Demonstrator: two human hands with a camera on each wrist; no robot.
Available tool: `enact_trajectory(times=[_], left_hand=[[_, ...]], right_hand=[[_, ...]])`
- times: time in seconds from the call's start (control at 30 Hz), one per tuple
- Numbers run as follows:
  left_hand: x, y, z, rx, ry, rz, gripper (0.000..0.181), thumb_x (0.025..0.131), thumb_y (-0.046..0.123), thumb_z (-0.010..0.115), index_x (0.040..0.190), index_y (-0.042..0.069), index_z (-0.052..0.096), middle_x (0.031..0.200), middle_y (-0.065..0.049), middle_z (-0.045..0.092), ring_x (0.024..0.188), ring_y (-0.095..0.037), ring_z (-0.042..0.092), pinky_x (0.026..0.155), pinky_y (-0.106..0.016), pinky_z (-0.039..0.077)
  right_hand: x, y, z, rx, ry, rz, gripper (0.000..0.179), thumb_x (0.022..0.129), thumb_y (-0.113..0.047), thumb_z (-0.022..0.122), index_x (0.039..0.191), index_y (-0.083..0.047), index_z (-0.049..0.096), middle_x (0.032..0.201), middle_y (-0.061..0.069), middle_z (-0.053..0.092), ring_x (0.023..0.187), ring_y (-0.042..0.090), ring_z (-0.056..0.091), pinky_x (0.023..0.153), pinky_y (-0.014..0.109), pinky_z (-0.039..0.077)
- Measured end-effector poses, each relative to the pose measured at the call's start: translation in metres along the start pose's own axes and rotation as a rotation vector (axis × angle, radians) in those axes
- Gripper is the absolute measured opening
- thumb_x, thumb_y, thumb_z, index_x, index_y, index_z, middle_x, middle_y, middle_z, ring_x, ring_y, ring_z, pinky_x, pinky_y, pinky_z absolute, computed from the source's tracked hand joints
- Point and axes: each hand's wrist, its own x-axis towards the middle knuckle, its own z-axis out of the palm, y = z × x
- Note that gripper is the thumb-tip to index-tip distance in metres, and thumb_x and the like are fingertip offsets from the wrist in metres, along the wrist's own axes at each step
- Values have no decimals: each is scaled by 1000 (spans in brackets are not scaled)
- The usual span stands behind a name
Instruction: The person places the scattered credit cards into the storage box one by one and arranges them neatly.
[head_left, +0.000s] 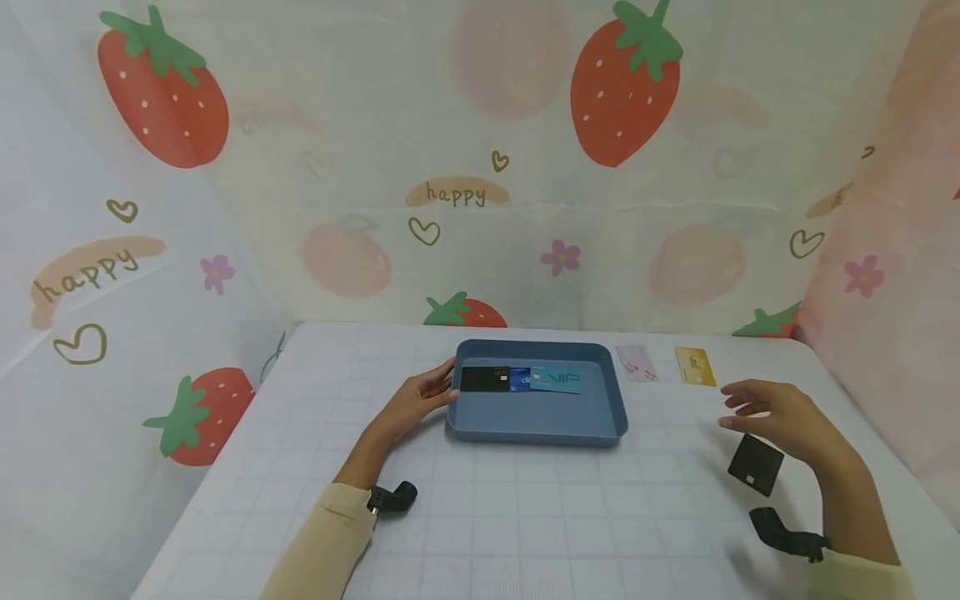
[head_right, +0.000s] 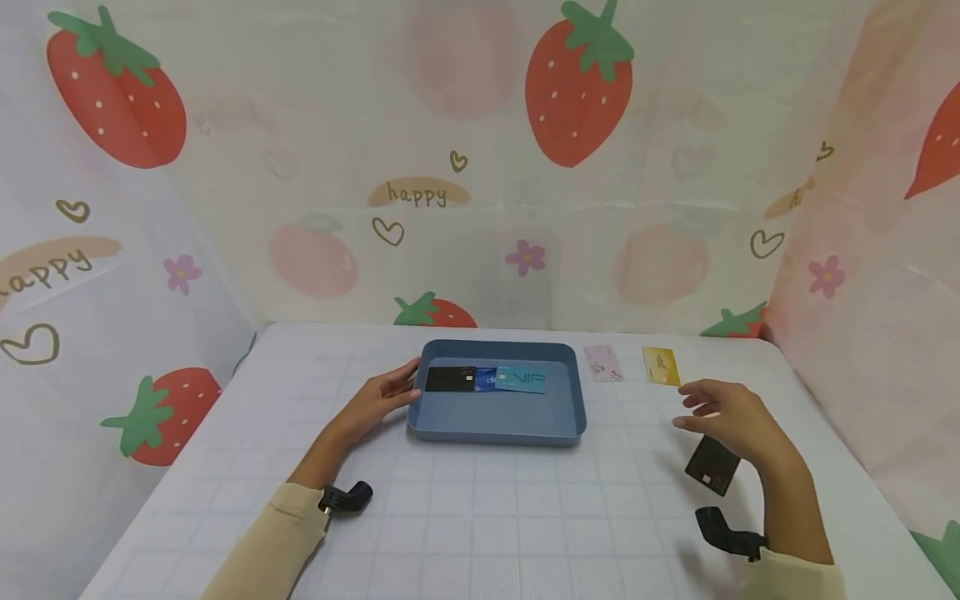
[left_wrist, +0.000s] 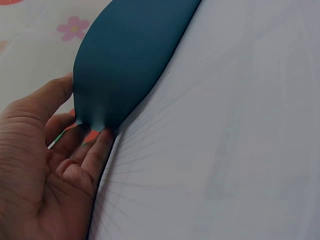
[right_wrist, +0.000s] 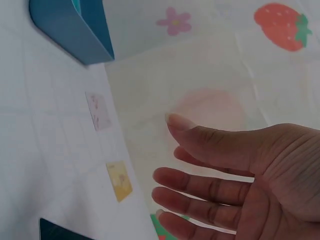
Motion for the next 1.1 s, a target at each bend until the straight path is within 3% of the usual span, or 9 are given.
enact_trajectory(times=[0.23,0.33,0.57,0.77,1.1], left_hand=[[1,2,0,4,8,0,69,100,22,67,159,11,33,163,-4,34,145,-24,41,115,-40,36],[-1,3,0,18,14,-9,70,100,23,68,159,11,34,162,-4,35,144,-24,41,114,-40,37],[-1,-1,-1,23,-2,6,70,100,23,68,159,10,33,162,-6,34,144,-26,41,114,-40,36],[0,0,-2,13,16,18,69,99,23,68,159,11,35,162,-6,35,144,-26,42,113,-40,37],[-1,-2,-1,7,3,5,69,100,23,68,159,11,34,162,-5,34,145,-27,40,115,-42,35]], right_hand=[[-4,24,-6,21,2,-7,51,89,-20,80,128,7,62,114,21,71,98,28,70,74,24,53],[-7,28,-5,33,4,3,52,88,-18,80,129,8,61,114,23,70,100,33,69,76,30,53],[-8,31,-6,17,-40,77,58,88,-23,81,129,11,58,117,29,67,105,44,66,85,59,54],[-5,41,-8,3,-60,105,58,86,-23,82,126,11,60,118,31,65,105,45,65,82,58,55],[-7,55,-3,-11,-168,202,60,80,-16,85,125,11,58,115,36,60,105,50,59,80,58,54]])
